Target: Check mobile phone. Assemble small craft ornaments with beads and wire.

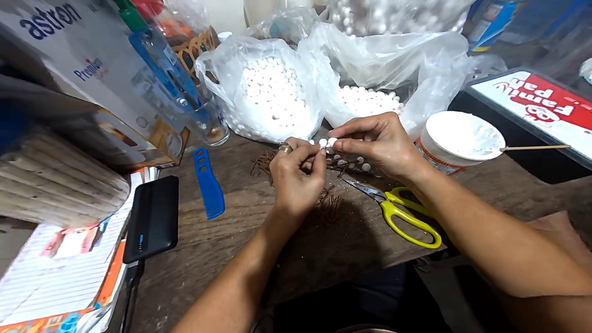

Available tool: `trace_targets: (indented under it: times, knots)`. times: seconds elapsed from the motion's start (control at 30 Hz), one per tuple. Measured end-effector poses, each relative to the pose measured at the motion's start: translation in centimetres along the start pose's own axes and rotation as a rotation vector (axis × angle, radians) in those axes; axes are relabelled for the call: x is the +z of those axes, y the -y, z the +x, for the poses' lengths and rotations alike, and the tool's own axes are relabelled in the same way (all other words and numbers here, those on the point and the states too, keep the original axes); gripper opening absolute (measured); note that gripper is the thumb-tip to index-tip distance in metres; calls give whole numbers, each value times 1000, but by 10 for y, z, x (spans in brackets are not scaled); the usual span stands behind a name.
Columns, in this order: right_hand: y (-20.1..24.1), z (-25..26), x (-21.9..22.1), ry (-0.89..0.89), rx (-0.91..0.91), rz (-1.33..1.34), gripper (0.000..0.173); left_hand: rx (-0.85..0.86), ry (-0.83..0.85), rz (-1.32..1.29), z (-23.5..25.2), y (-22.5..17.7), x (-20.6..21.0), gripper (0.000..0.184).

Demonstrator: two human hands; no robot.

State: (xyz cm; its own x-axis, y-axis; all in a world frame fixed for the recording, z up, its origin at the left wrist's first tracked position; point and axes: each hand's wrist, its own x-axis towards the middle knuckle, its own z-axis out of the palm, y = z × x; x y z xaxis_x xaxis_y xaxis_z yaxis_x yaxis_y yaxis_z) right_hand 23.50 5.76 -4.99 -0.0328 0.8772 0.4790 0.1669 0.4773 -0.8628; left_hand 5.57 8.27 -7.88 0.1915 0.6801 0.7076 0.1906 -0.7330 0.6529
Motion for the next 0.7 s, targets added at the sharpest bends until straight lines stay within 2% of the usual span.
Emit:
trace_targets:
  times: [0.3, 0.57, 0.63, 0.7]
  knots:
    - [1, -4, 2, 50, -132, -168, 14, 161, 1, 184, 0, 1, 0, 7]
    - [-1, -4, 3, 72, -193, -226, 12, 224, 2, 213, -1, 2, 0, 8]
    - [0, -5, 4, 63, -191, -224, 13, 213, -3, 199, 0, 2, 0, 8]
    - [3, -5, 4, 28, -177, -199, 16, 97, -14, 77, 1, -2, -1, 6]
